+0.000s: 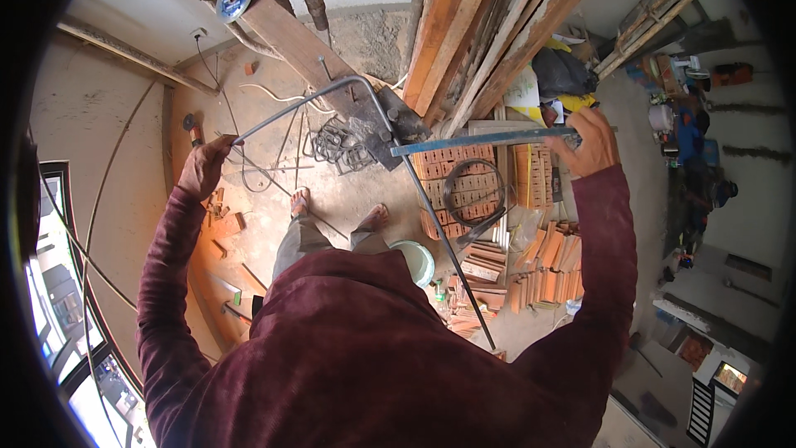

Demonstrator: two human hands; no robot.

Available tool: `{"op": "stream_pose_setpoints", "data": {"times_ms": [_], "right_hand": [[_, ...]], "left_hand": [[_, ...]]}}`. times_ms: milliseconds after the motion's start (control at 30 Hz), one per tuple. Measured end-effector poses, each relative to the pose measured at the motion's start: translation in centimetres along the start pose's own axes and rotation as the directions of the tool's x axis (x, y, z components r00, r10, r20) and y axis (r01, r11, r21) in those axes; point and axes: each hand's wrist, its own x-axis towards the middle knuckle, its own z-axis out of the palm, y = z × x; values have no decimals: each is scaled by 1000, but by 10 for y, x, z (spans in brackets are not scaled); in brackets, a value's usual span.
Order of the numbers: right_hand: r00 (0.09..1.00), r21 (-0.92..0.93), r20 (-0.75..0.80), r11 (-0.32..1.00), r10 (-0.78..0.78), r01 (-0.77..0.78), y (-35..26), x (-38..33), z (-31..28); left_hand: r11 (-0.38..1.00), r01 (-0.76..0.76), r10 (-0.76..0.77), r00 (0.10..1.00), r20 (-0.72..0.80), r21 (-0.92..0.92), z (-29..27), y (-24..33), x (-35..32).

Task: The person bends a metal rod using a manual bending tool clamped to a wooden beam. They repeatedly adjust the rod's position and apply force to create bends. The person then walks across the construction site carrying the bent rod.

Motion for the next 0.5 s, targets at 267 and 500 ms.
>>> {"op": "stream_pose_setpoints", "data": {"times_ms": [267,500], "right_hand": [[996,-128,59,990,73,-65,14,-16,0],[994,-158,-81,983,79,-91,13,-20,7]], "left_hand": [[1000,-10,10,1000,0,5,1,1,-1],[999,34,-36,997,65,34,-3,7,1]]}}
